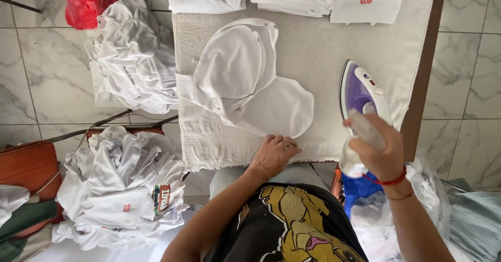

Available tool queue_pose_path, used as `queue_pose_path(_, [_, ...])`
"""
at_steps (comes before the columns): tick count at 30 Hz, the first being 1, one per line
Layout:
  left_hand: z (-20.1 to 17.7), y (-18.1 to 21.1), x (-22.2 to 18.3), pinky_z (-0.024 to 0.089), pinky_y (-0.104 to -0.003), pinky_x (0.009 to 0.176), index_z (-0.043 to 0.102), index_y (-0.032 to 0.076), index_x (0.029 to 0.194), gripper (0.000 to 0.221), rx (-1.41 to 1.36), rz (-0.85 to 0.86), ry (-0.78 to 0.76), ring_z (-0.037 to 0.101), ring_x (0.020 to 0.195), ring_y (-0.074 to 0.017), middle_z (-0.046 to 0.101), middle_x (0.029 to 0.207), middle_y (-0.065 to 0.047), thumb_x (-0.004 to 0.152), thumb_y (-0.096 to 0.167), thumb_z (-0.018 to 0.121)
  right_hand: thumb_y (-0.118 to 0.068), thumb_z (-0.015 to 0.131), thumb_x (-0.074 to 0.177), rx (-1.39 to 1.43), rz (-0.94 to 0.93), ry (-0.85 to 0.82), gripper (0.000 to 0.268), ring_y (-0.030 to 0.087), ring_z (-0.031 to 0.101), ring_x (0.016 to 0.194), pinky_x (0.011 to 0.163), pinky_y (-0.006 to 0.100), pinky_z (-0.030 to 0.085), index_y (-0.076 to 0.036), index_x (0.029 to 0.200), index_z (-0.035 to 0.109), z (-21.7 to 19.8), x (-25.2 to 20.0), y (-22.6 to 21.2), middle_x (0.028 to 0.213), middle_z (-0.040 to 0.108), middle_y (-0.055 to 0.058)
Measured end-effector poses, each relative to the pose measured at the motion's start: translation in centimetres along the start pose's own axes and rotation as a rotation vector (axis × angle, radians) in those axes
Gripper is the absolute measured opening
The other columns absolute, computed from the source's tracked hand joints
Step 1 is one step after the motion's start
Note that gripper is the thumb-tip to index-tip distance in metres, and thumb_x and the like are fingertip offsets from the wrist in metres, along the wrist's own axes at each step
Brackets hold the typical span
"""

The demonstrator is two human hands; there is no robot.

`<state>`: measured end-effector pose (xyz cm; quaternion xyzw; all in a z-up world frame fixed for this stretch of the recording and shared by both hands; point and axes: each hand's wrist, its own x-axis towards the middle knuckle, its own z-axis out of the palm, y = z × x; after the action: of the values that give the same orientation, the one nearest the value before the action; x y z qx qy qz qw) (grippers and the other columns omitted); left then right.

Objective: Ironing and folding baby onesies on a padded work table in a garment factory.

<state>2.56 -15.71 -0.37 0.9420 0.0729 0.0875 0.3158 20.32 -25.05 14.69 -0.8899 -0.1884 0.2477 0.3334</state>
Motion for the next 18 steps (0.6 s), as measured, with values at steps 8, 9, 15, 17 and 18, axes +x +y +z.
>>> queue_pose_path(8, [-3.8, -1.6, -6.1, 0.046, -0.035, 0.057, 0.058, 0.020, 0.071, 0.003, -0.283, -0.146, -0.069, 0.057, 0.062, -0.0241, 0.053, 0.071, -0.001, 0.071, 0.017, 0.059, -0.024, 0.057, 0.056, -0.414, 0.387, -0.358, 0.024, 0.027, 0.060, 0.076, 0.074, 0.036, 0.044, -0.018, 0.079, 0.061, 4.0, -3.6, 7.6, 0.073, 0.062, 0.004])
queue_pose_path(9, [-4.1, -1.9, -6.4, 0.047, -0.038, 0.056, 0.059, 0.020, 0.072, 0.003, -0.295, -0.193, -0.073, 0.057, 0.061, -0.0261, 0.053, 0.072, -0.003, 0.070, 0.018, 0.060, -0.019, 0.056, 0.055, -0.349, 0.343, -0.373, 0.026, 0.028, 0.059, 0.077, 0.075, 0.037, 0.043, -0.015, 0.080, 0.061, 3.8, -3.5, 5.9, 0.073, 0.062, 0.006])
queue_pose_path(15, [-7.7, -1.5, -5.8, 0.047, -0.032, 0.055, 0.062, 0.025, 0.072, 0.006, -0.391, -0.334, -0.078, 0.058, 0.057, -0.0171, 0.055, 0.073, 0.003, 0.069, 0.020, 0.060, -0.022, 0.064, 0.052, -0.295, 0.221, -0.423, 0.032, 0.032, 0.061, 0.084, 0.077, 0.041, 0.045, -0.015, 0.083, 0.063, 4.6, -3.7, 4.9, 0.080, 0.066, 0.008])
queue_pose_path(17, [-7.6, -1.3, -6.2, 0.047, -0.035, 0.054, 0.061, 0.023, 0.070, 0.005, -0.432, -0.357, -0.127, 0.058, 0.058, -0.0224, 0.054, 0.071, -0.001, 0.067, 0.018, 0.059, -0.024, 0.063, 0.054, -0.360, 0.173, -0.446, 0.029, 0.031, 0.060, 0.084, 0.077, 0.041, 0.046, -0.016, 0.081, 0.062, 5.9, -4.1, 4.7, 0.080, 0.065, 0.007])
queue_pose_path(18, [-7.6, -1.2, -6.3, 0.047, -0.039, 0.053, 0.060, 0.021, 0.067, 0.004, -0.474, -0.374, -0.175, 0.057, 0.058, -0.0278, 0.053, 0.070, -0.004, 0.065, 0.017, 0.059, -0.026, 0.062, 0.056, -0.425, 0.124, -0.463, 0.026, 0.030, 0.059, 0.085, 0.076, 0.041, 0.047, -0.017, 0.079, 0.060, 6.5, -4.2, 4.5, 0.079, 0.064, 0.005])
